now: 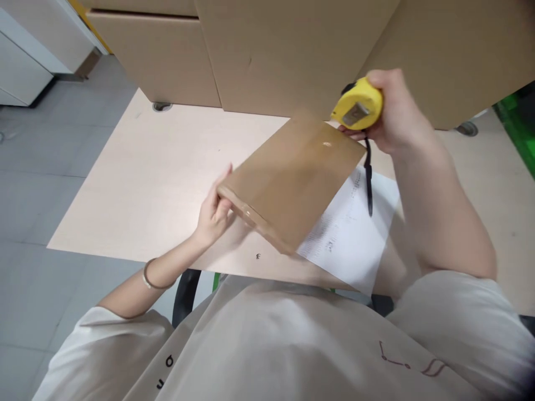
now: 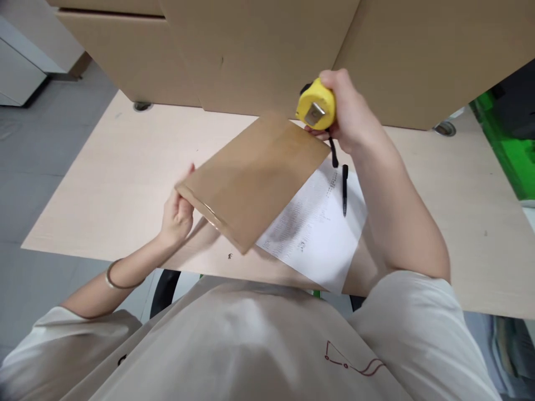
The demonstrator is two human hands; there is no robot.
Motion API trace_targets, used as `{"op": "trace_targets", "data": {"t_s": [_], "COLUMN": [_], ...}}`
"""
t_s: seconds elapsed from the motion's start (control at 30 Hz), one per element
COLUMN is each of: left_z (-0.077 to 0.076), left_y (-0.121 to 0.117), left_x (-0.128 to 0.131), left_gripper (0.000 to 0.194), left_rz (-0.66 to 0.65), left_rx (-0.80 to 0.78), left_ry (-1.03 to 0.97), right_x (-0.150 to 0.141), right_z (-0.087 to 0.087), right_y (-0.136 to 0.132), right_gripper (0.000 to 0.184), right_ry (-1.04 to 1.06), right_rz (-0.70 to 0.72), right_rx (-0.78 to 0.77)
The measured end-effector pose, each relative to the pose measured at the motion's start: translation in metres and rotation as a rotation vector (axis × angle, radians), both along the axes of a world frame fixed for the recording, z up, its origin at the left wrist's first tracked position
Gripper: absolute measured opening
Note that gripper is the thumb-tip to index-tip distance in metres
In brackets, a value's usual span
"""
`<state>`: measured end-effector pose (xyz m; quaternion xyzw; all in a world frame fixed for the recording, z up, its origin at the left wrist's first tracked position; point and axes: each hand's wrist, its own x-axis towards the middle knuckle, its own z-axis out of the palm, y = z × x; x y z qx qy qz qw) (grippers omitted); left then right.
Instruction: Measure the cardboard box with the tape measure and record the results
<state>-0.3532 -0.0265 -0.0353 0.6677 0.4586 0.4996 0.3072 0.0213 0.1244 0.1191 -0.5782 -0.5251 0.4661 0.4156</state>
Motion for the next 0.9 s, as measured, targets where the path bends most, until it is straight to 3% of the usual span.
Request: {"op": "trace_targets", "data": {"t_s": [0.1,0.2,0.3,0.4,0.5,0.6,0.77,0.9], "left_z": [0.016,0.028,0.024,0.008,-0.007,-0.015,-0.027,-0.037], "left_y": [0.037,0.072,0.097,0.11,0.112,0.109,0.103,0.1], "left_x": [0.011,0.018,0.025,0.03,0.029,0.016,-0.014,-0.022], "left_gripper": [0.097,0.104,0.11,0.103,0.096,0.098,0.113,0.123], "left_rz": [0.089,-0.155,-0.329,-0.248,-0.132,-0.114,-0.223,-0.34], "left_rx": [-0.17,-0.488,-0.576,-0.564,-0.568,-0.483,-0.362,-0.309], "left_ry": [-0.227,-0.424,-0.391,-0.335,-0.273,-0.147,-0.053,-0.001], "right_x": [0.014,0.022,0.026,0.025,0.023,0.026,0.041,0.009], "right_z": [0.013,0.01,-0.008,-0.028,-0.042,-0.049,-0.045,-0.028], "right_y": [-0.037,-0.084,-0.124,-0.148,-0.157,-0.161,-0.153,-0.118], "right_gripper": [0.042,0.049,0.03,0.029,0.028,0.024,0.032,0.034], "right_ry": [0.124,0.18,0.18,0.191,0.202,0.161,-0.002,0.018], "right_rz": [-0.155,-0.191,-0.253,-0.332,-0.361,-0.31,-0.185,0.042], "right_rx": [-0.043,-0.041,-0.035,-0.117,-0.195,-0.228,-0.142,-0.017]}}
